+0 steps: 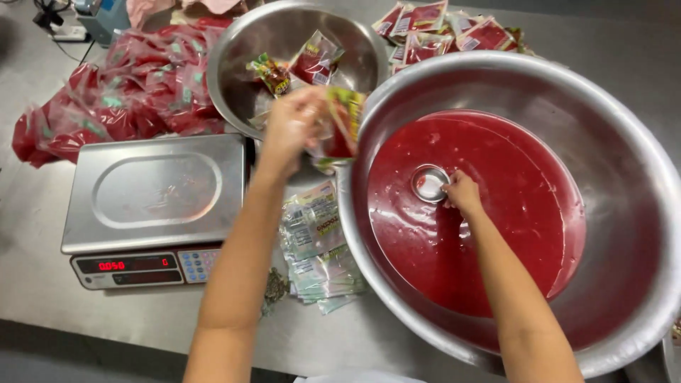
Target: The person fills small plastic bags with a red liquid from a large bowl, weighs them on a scale, and sorts the filled bags.
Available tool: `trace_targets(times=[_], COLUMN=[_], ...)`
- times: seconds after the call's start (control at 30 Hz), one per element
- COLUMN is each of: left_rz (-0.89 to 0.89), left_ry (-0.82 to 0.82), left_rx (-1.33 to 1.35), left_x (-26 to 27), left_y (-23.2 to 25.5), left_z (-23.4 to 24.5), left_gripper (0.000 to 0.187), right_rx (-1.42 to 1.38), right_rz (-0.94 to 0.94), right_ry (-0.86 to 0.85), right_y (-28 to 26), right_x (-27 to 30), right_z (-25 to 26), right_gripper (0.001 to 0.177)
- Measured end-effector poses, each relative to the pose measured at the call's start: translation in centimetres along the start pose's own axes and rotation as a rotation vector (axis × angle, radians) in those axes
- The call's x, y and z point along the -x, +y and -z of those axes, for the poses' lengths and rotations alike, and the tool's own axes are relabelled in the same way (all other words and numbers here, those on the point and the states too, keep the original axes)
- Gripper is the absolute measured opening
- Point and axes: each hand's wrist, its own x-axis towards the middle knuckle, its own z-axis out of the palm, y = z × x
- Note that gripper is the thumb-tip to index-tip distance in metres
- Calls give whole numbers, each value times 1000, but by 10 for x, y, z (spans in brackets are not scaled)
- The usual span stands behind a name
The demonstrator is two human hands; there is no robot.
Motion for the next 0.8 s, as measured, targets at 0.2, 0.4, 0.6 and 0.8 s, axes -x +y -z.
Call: trace_targets(times=[0.2, 0.4, 0.6, 0.8], left_rz=[205, 319, 347, 366], left_ry=[-161, -194, -165, -137], left_rx=[-200, -403, -420, -405], left_x=[-6, -7, 12, 16], left_y=[-91, -144, -132, -161], left_z=[-81, -114, -110, -103], left_gripper=[22, 23, 22, 32], right_rx=[-24, -3, 47, 36], right_rz=[-32, -38, -53, 30], right_ry=[-23, -39, -83, -93], right_y=[-3, -1, -7, -33], right_x=[5, 6, 10, 23], right_z=[1, 1, 13, 54], right_gripper=[17, 15, 20, 14])
